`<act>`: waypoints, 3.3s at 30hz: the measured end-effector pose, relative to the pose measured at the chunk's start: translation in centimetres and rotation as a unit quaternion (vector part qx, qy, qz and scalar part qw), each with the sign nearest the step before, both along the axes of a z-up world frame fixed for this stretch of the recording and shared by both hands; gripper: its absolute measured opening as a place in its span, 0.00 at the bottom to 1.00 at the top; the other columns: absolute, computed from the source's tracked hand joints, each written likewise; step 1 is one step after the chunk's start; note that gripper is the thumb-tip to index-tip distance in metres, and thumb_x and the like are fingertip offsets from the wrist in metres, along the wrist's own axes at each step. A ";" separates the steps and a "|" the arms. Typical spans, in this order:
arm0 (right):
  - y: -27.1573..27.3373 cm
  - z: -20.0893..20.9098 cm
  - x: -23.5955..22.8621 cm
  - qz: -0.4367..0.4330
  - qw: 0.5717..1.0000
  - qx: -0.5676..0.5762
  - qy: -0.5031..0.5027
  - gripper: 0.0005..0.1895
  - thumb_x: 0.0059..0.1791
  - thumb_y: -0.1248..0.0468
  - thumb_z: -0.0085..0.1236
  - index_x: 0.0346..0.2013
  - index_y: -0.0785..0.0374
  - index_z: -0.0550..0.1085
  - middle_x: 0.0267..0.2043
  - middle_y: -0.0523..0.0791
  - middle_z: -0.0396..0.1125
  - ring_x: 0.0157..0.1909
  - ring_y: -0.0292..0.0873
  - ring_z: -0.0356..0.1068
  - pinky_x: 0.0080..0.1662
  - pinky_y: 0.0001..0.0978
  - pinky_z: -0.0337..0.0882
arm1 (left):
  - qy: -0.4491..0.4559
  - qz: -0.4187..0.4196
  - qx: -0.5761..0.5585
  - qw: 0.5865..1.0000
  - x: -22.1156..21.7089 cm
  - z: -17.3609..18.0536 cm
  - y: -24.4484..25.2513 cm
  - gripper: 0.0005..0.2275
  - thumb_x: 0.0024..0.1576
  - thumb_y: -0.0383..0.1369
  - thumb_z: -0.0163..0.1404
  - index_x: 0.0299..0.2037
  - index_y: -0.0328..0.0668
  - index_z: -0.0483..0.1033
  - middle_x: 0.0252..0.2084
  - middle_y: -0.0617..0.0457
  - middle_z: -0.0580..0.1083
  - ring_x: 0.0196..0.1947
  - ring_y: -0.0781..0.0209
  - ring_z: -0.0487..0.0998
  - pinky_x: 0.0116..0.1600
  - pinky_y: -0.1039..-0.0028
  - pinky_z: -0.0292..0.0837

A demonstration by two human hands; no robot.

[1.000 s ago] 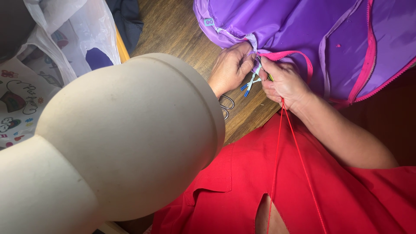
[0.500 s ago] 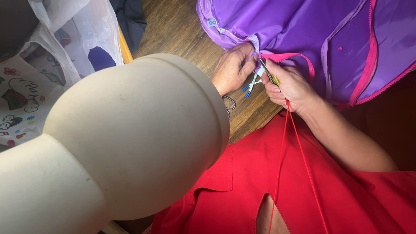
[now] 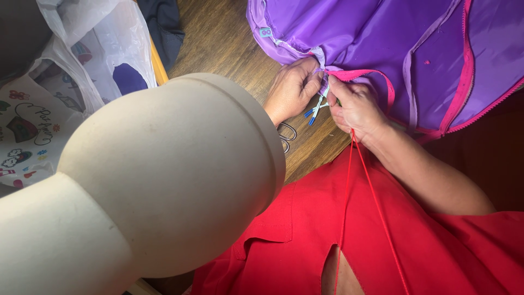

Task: Repairing a purple backpack by hand sewing the fabric near the zipper using a needle and thread

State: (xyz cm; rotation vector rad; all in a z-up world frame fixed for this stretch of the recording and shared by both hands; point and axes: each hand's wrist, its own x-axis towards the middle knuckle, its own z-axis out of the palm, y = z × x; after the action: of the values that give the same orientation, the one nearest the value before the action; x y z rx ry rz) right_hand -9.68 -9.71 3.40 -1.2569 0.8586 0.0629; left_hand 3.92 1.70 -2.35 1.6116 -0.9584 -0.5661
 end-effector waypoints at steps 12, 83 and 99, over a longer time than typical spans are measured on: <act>-1.0 -1.0 -0.4 -0.013 0.975 0.220 -0.016 0.25 0.60 0.46 0.42 0.28 0.62 0.65 0.13 0.34 0.41 0.08 0.26 0.44 0.08 0.17 0.45 | -0.003 0.017 -0.002 1.000 -0.4 -0.1 -0.1 0.09 0.61 0.37 0.47 0.30 0.46 0.70 0.24 0.47 0.69 0.31 0.37 0.76 0.43 0.52 0.71; -3.9 -0.2 0.5 0.089 0.849 -0.501 -0.145 0.08 0.50 0.65 0.67 0.39 0.65 0.78 0.33 0.52 0.73 0.39 0.58 0.76 0.40 0.47 0.74 | -0.170 0.137 0.026 0.976 -3.2 1.0 -1.5 0.11 0.62 0.39 0.48 0.30 0.44 0.70 0.25 0.45 0.70 0.31 0.40 0.77 0.42 0.57 0.70; -6.1 -2.5 1.7 0.131 0.876 -0.460 -0.063 0.04 0.54 0.62 0.69 0.38 0.57 0.81 0.27 0.44 0.69 0.33 0.47 0.72 0.38 0.34 0.70 | -0.077 0.136 -0.028 0.987 -2.5 0.1 -1.5 0.10 0.62 0.38 0.47 0.29 0.49 0.70 0.24 0.49 0.70 0.31 0.40 0.76 0.41 0.58 0.70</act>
State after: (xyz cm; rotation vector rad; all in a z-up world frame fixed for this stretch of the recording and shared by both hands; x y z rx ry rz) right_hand -8.02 -15.82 0.89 -2.2454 0.5923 -0.2416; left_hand 1.42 0.22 -2.23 1.7190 -0.8384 -0.2288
